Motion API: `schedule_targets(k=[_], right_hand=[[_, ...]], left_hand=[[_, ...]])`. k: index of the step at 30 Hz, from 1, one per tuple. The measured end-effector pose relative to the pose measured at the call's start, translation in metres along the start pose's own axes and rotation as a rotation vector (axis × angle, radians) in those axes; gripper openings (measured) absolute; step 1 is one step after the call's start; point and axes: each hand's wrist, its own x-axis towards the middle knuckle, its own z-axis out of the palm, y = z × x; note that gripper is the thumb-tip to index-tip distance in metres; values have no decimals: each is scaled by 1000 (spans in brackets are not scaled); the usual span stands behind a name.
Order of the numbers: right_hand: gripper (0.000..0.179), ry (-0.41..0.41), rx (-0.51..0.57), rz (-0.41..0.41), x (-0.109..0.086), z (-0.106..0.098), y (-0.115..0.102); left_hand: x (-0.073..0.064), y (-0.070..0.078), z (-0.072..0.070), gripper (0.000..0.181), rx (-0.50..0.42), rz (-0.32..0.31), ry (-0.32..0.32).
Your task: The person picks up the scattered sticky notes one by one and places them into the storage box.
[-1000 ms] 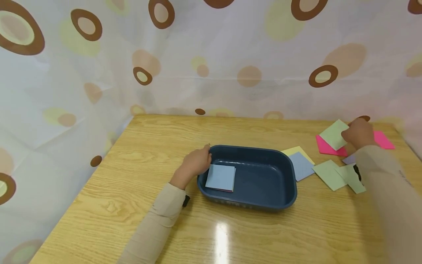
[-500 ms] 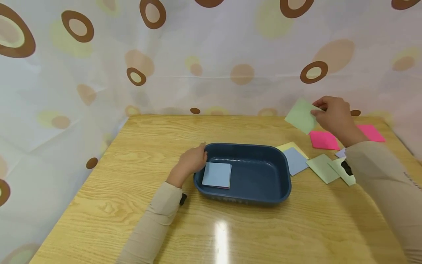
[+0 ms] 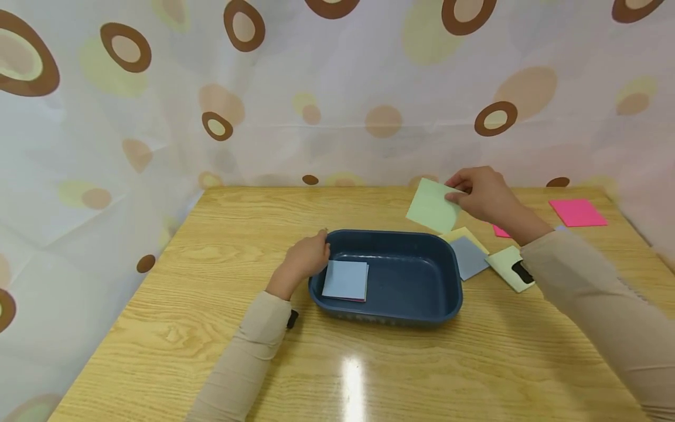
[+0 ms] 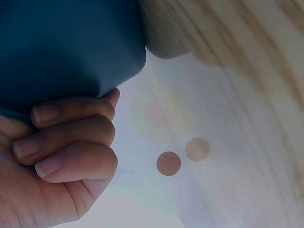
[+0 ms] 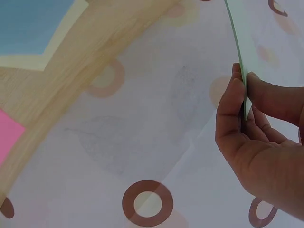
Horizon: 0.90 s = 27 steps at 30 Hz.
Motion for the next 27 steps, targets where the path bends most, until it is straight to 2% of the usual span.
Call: schedule_targets(k=[5,10,17,21,27], right_hand=[[28,-72,4,-78,1,16,-14],[26,-147,15,-100,3,31,-23],[19,-212,-23,-194,3,47,-32],[14,-273,-22,-187,3,55,-35],[13,-406,-13,-139,4,68,-39]], left_hand=[[1,-2,2,47,1,-6,-3],[1,-1,2,47,-1,-13,-4],[1,0,1,47,10,-14,-5],[2,-1,1,47,18,-13,-3],[3,-1,2,46,25,-14,-2]])
